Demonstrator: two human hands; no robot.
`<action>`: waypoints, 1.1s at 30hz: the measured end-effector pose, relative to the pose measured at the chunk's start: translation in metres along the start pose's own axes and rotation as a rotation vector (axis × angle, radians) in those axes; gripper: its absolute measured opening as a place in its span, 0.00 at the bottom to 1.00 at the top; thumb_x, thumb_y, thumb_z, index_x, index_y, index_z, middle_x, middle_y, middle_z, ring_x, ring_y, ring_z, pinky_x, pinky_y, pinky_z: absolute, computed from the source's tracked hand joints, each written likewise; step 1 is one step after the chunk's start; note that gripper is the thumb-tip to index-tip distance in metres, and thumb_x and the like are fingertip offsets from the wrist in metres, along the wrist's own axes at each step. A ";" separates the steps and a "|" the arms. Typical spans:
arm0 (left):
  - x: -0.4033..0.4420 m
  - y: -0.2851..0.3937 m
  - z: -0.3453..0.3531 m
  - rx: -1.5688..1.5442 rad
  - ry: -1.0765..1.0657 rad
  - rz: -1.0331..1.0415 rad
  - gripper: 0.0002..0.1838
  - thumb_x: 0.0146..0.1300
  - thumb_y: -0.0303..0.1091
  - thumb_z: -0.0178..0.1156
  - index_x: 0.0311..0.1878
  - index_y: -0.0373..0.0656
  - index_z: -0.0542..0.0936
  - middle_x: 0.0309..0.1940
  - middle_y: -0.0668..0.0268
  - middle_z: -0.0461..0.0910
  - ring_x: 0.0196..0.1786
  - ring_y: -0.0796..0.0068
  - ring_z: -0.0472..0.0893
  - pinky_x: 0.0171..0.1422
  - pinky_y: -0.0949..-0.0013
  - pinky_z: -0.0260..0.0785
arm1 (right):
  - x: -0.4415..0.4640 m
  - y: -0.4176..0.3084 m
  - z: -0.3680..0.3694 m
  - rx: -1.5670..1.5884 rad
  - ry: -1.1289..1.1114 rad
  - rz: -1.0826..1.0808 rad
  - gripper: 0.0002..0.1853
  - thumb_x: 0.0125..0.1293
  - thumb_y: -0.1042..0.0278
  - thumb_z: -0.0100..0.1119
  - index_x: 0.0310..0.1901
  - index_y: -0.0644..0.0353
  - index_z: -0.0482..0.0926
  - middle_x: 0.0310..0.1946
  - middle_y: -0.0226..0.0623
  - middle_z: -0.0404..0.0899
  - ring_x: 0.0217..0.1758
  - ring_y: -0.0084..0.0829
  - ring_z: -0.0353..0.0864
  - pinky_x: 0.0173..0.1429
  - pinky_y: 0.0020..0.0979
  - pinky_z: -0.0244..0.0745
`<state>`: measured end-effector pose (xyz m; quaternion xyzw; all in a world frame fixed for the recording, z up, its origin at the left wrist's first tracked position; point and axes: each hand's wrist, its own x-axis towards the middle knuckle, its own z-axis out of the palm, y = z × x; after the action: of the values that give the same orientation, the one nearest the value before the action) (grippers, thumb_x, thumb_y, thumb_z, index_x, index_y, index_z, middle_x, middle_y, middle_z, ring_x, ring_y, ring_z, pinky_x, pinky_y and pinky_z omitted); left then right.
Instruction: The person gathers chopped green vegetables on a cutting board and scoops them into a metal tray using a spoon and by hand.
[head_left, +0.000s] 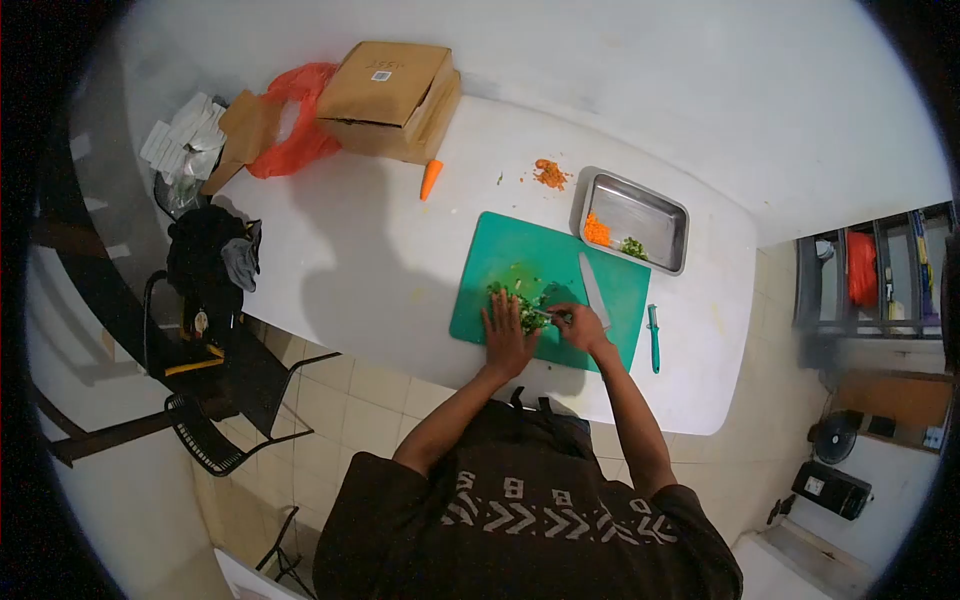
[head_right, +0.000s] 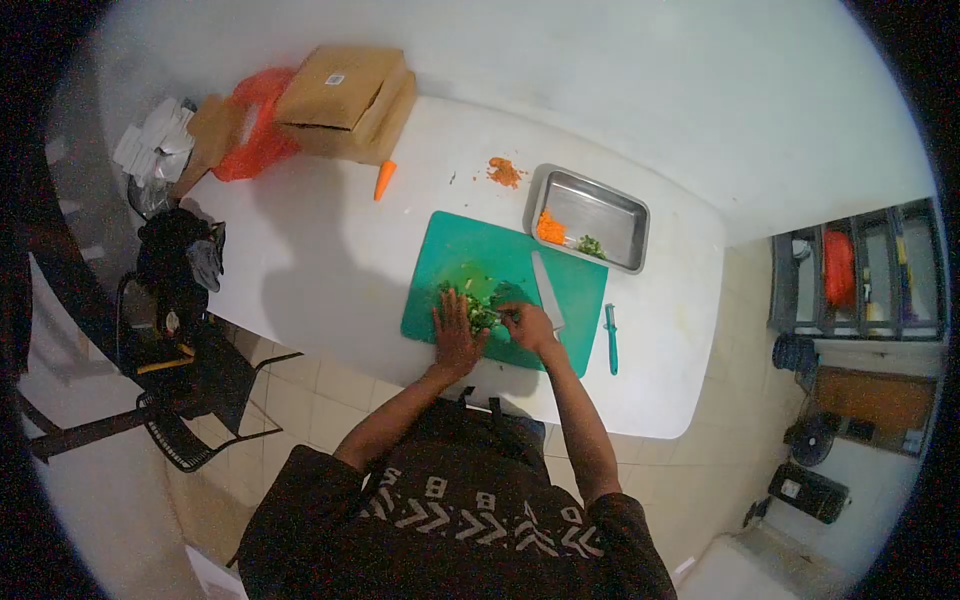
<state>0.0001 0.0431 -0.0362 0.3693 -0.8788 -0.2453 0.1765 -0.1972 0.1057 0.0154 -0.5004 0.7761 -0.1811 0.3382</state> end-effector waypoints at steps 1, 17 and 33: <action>0.002 -0.001 -0.002 0.001 -0.003 0.006 0.48 0.76 0.61 0.48 0.80 0.28 0.48 0.82 0.37 0.42 0.85 0.35 0.40 0.82 0.28 0.29 | -0.001 0.000 0.000 0.072 -0.005 0.006 0.14 0.70 0.65 0.63 0.55 0.52 0.87 0.43 0.39 0.90 0.45 0.37 0.90 0.45 0.39 0.84; 0.007 -0.016 -0.025 0.153 -0.150 0.082 0.43 0.78 0.63 0.41 0.80 0.34 0.55 0.84 0.48 0.45 0.85 0.40 0.43 0.83 0.29 0.31 | -0.006 -0.012 0.046 0.952 0.441 0.113 0.22 0.84 0.51 0.43 0.53 0.61 0.79 0.38 0.32 0.84 0.25 0.19 0.77 0.30 0.25 0.73; 0.054 0.016 -0.034 -0.002 0.069 0.027 0.29 0.79 0.50 0.50 0.75 0.43 0.68 0.74 0.56 0.67 0.77 0.51 0.65 0.83 0.35 0.44 | -0.003 0.013 0.000 1.043 0.448 0.113 0.22 0.85 0.48 0.40 0.54 0.59 0.76 0.39 0.34 0.83 0.26 0.22 0.79 0.29 0.24 0.72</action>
<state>-0.0285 0.0027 0.0074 0.3654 -0.8768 -0.2309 0.2106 -0.2047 0.1137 0.0083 -0.1746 0.6623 -0.6237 0.3767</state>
